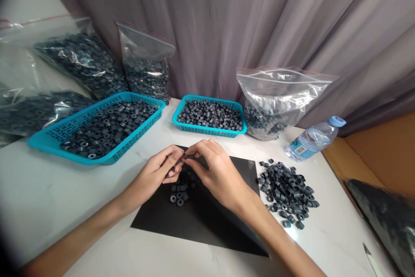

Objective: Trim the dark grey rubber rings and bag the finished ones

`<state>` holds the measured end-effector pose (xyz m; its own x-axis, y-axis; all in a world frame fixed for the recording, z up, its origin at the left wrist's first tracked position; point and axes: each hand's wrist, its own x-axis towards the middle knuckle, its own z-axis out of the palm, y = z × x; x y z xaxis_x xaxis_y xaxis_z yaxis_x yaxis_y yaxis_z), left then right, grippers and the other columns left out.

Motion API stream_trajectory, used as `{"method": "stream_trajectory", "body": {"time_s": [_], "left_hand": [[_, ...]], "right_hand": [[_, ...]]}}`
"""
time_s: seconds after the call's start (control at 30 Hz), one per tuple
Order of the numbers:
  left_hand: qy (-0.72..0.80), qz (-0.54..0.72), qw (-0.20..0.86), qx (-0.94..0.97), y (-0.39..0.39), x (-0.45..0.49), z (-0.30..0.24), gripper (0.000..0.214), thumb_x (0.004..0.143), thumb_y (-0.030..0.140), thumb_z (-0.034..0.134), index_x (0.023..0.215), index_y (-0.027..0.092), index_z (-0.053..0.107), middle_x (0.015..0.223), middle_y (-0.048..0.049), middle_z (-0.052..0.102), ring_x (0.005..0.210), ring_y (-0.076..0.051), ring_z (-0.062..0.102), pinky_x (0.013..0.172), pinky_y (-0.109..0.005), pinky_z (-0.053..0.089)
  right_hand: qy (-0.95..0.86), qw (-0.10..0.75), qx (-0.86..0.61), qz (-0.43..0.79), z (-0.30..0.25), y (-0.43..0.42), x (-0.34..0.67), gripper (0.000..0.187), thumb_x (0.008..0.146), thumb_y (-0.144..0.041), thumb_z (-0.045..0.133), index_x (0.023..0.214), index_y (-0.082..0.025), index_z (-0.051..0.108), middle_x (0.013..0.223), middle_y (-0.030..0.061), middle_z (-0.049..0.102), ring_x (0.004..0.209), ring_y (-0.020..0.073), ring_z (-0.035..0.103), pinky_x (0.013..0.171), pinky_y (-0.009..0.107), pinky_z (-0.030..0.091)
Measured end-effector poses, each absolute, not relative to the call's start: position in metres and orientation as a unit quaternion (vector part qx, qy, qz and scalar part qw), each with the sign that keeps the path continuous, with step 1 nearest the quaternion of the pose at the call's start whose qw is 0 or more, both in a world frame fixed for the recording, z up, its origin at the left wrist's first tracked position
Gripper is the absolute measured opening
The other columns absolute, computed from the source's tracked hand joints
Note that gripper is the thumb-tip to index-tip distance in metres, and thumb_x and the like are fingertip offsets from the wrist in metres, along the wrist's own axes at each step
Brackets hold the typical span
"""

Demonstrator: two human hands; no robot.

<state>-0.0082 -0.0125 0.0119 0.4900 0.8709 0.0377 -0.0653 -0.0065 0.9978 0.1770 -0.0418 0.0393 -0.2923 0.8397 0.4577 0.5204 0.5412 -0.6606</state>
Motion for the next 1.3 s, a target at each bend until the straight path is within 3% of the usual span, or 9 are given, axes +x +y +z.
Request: {"method": "stream_trajectory", "body": {"time_s": [0.17, 0.33, 0.53, 0.97, 1.3], "left_hand": [[0.347, 0.341, 0.605, 0.631, -0.013, -0.011, 0.012, 0.028, 0.1, 0.046, 0.048, 0.093, 0.02, 0.055, 0.074, 0.0051, 0.041, 0.06, -0.007, 0.034, 0.05, -0.02, 0.027], [0.333, 0.321, 0.636, 0.618, -0.012, -0.013, 0.017, 0.028, 0.099, 0.045, 0.05, 0.087, 0.021, 0.049, 0.073, 0.0059, 0.039, 0.059, -0.008, 0.029, 0.049, -0.021, 0.023], [0.314, 0.322, 0.679, 0.581, -0.014, -0.013, 0.026, 0.026, 0.1, 0.042, 0.051, 0.086, 0.02, 0.049, 0.072, 0.0056, 0.039, 0.06, -0.008, 0.029, 0.051, -0.02, 0.023], [0.28, 0.322, 0.764, 0.485, -0.017, -0.013, 0.032, 0.026, 0.1, 0.036, 0.051, 0.081, 0.018, 0.049, 0.071, 0.004, 0.041, 0.057, -0.007, 0.03, 0.048, -0.019, 0.02], [0.283, 0.312, 0.779, 0.464, -0.02, -0.01, 0.021, 0.042, 0.099, 0.053, 0.047, 0.109, 0.016, 0.063, 0.076, 0.0, 0.045, 0.061, -0.008, 0.033, 0.05, -0.021, 0.021]], "right_hand": [[-0.777, 0.412, -0.41, 0.241, 0.04, -0.041, 0.18, 0.012, 0.094, -0.013, 0.063, 0.103, -0.021, 0.066, 0.099, 0.0031, 0.067, 0.094, 0.0173, 0.063, 0.086, 0.032, 0.05], [-0.728, 0.445, -0.421, 0.309, 0.039, -0.04, 0.18, 0.021, 0.089, -0.015, 0.07, 0.109, -0.022, 0.068, 0.103, 0.0019, 0.072, 0.095, 0.0165, 0.067, 0.087, 0.029, 0.052], [-0.686, 0.462, -0.43, 0.361, 0.046, -0.041, 0.184, 0.009, 0.09, -0.02, 0.069, 0.099, -0.021, 0.072, 0.098, 0.0023, 0.073, 0.092, 0.0175, 0.067, 0.087, 0.031, 0.052], [-0.704, 0.447, -0.426, 0.351, 0.054, -0.045, 0.183, 0.015, 0.092, -0.031, 0.068, 0.103, -0.02, 0.071, 0.098, 0.0035, 0.072, 0.091, 0.0179, 0.066, 0.085, 0.031, 0.052], [-0.743, 0.438, -0.414, 0.29, 0.04, -0.044, 0.177, 0.02, 0.094, -0.028, 0.066, 0.113, -0.024, 0.073, 0.092, 0.0029, 0.065, 0.087, 0.0166, 0.063, 0.084, 0.031, 0.051]]}}
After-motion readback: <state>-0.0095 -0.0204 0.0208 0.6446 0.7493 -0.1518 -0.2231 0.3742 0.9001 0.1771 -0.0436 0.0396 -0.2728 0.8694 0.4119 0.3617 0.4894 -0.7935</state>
